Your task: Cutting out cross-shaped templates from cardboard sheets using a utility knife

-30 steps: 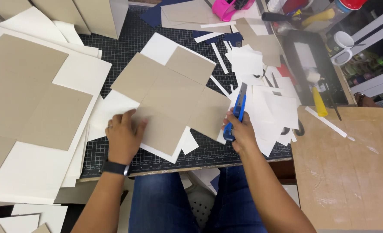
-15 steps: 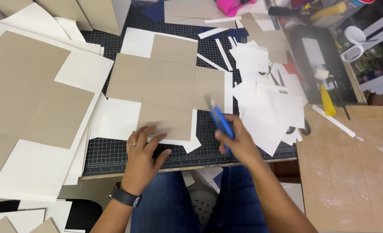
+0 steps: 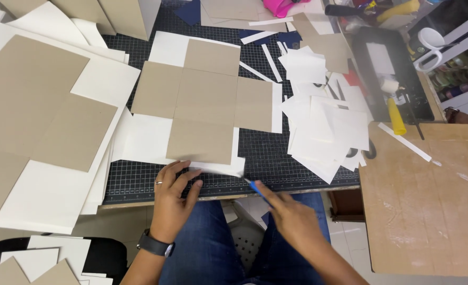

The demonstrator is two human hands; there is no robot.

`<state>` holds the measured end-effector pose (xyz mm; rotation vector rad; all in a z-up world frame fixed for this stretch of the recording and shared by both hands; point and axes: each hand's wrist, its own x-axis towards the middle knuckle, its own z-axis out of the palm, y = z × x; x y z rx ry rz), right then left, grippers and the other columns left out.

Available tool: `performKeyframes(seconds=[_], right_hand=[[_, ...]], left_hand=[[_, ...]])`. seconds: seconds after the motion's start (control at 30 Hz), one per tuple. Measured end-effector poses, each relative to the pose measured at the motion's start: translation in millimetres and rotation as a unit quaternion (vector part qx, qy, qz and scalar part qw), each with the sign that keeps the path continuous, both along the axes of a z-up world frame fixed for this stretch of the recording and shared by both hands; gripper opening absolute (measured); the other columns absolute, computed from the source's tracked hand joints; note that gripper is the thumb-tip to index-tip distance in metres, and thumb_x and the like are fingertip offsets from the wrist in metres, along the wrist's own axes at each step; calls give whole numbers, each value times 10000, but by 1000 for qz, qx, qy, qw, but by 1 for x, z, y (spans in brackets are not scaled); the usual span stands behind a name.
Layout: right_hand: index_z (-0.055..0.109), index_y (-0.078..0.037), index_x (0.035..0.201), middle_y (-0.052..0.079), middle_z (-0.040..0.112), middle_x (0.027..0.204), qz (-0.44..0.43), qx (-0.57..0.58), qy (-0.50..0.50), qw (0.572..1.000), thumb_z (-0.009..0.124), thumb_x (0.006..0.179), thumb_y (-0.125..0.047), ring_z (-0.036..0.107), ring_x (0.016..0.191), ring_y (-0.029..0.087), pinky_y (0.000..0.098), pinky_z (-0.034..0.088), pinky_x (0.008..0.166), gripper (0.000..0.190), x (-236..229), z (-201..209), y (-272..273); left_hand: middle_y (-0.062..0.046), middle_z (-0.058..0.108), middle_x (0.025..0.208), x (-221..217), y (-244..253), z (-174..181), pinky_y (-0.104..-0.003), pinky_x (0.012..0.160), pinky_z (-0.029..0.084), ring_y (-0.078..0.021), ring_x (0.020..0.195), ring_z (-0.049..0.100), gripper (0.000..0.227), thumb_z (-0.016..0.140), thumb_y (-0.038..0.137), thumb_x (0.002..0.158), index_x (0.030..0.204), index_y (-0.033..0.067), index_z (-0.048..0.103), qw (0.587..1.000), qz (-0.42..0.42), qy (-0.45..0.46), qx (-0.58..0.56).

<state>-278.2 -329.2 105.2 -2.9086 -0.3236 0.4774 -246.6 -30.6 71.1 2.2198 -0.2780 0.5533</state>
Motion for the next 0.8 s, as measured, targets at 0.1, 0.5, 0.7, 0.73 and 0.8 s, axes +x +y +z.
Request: performKeyframes(seconds=[0.1, 0.5, 0.7, 0.73, 0.8], right_hand=[[48, -651, 1547, 143, 524, 1473, -131, -92, 75, 984, 489, 1050, -325, 763, 652, 178, 244, 612, 415, 740, 11, 40, -18], [154, -644, 1561, 27, 643, 988, -164, -20, 7, 986, 540, 1011, -417, 688, 726, 238, 413, 564, 550, 710, -7, -15, -77], [376, -461, 1569, -76, 623, 1475, -341, 178, 24, 923, 607, 932, -315, 769, 678, 235, 356, 580, 802, 693, 13, 65, -60], [376, -461, 1569, -76, 623, 1475, -341, 179, 22, 923, 607, 932, -315, 769, 678, 235, 356, 580, 802, 693, 22, 62, -56], [314, -166, 1632, 234, 772, 837, -323, 310, -41, 893, 660, 944, -162, 783, 796, 388, 516, 591, 744, 770, 33, 55, -50]], left_hand=[[-44, 639, 1303, -1, 7, 1, -492, 1085, 462, -319, 1299, 538, 249, 716, 183, 952, 1200, 160, 730, 1000, -8, -5, -2], [-38, 634, 1288, 11, -27, 3, -501, 1059, 461, -350, 1275, 539, 199, 711, 189, 954, 1147, 149, 739, 998, -60, -23, 0], [-95, 671, 1229, 68, -31, 3, -505, 1032, 459, -361, 1213, 561, 178, 733, 173, 925, 1099, 140, 747, 994, -86, -55, 35], [-95, 671, 1229, 87, -29, -1, -505, 1032, 459, -361, 1213, 561, 178, 733, 173, 925, 1099, 140, 747, 994, -87, -56, 34], [-109, 632, 1249, 116, -24, -11, -604, 1008, 448, -432, 1277, 543, 242, 758, 292, 943, 1172, 216, 749, 994, 50, 56, 81]])
